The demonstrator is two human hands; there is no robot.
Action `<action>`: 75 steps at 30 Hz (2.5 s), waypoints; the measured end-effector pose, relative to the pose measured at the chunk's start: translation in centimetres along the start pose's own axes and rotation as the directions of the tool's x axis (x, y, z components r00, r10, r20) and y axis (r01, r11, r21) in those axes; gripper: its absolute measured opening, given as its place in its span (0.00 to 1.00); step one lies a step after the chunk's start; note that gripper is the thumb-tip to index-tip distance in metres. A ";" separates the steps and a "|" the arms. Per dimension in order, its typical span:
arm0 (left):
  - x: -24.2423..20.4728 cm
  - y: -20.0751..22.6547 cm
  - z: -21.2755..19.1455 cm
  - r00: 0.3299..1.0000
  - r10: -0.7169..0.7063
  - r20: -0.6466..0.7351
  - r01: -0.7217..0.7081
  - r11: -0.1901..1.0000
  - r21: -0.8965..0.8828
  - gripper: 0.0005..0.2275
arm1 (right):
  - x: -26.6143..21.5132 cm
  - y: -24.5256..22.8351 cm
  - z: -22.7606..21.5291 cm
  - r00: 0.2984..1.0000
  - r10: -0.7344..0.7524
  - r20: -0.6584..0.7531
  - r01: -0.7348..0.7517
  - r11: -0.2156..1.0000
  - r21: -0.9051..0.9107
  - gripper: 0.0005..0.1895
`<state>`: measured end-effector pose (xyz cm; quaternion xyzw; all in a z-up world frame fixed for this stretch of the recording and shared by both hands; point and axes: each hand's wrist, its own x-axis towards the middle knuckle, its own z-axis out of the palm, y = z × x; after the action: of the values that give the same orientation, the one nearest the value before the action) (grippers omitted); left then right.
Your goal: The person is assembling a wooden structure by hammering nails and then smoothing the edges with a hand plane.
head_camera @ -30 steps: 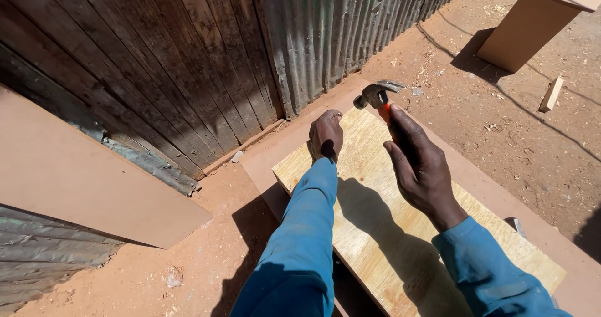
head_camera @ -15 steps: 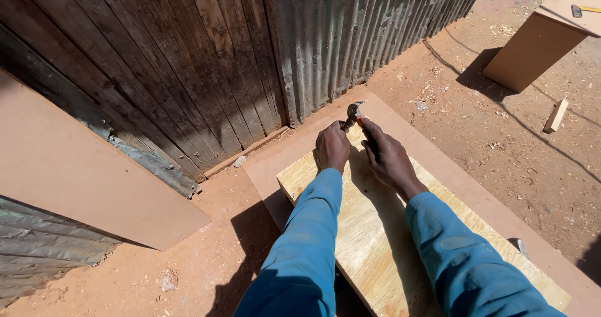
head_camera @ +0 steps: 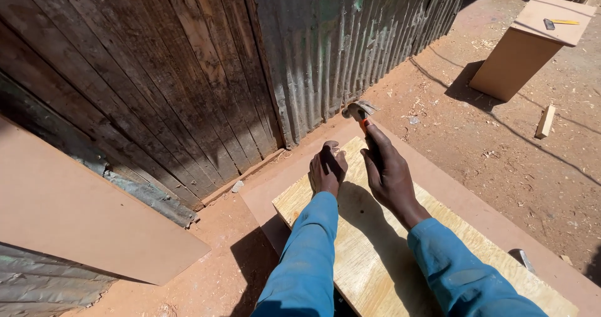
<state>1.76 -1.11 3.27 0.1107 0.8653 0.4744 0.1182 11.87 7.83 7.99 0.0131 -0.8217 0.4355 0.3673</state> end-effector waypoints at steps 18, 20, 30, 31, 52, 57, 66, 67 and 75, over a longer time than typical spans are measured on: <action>-6.0 7.4 -5.3 0.994 -0.065 0.088 0.077 0.987 -0.141 0.29 | 1.2 -1.7 -0.9 0.984 0.062 0.170 -0.045 0.994 -0.102 0.28; -1.9 3.9 -2.0 1.000 0.007 0.018 -0.009 0.991 0.135 0.24 | 0.6 0.8 -0.3 0.960 0.134 0.247 -0.090 0.979 -0.182 0.28; 2.2 0.7 0.8 0.999 0.020 0.048 -0.033 0.954 0.299 0.33 | 0.1 3.9 -0.1 0.879 0.278 0.389 -0.120 0.916 -0.382 0.26; 1.6 0.1 0.9 0.998 0.016 0.064 -0.035 0.954 0.299 0.33 | -0.4 3.2 -0.7 0.876 0.293 0.384 -0.134 0.911 -0.390 0.26; -3.5 -0.7 -0.9 0.903 0.372 0.216 -0.421 0.869 0.262 0.28 | -22.3 -11.6 -12.7 0.741 0.610 0.281 -0.608 0.787 -0.106 0.35; -7.1 -2.0 -0.4 0.829 0.462 0.316 -0.559 0.694 0.453 0.26 | -31.1 -12.6 -17.2 0.766 0.527 -0.367 -0.581 0.812 -0.047 0.10; -14.3 -5.2 -0.1 0.796 0.539 0.277 -0.605 0.678 0.418 0.21 | -52.4 -5.7 -29.7 0.256 0.636 -0.728 -0.966 0.187 -0.177 0.12; -15.3 -5.1 -0.2 0.797 0.541 0.268 -0.602 0.677 0.424 0.21 | -52.7 -5.3 -30.0 0.263 0.637 -0.724 -0.964 0.196 -0.178 0.12; -20.6 -6.3 -0.4 0.852 0.473 0.225 -0.523 0.756 0.393 0.22 | -50.2 -6.2 -26.9 0.188 0.859 -0.476 -0.972 0.094 -0.215 0.09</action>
<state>20.68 -11.05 0.21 0.3872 0.8804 0.2737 0.0076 66.50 8.55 -9.09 -0.6458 -0.6734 0.3477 0.0930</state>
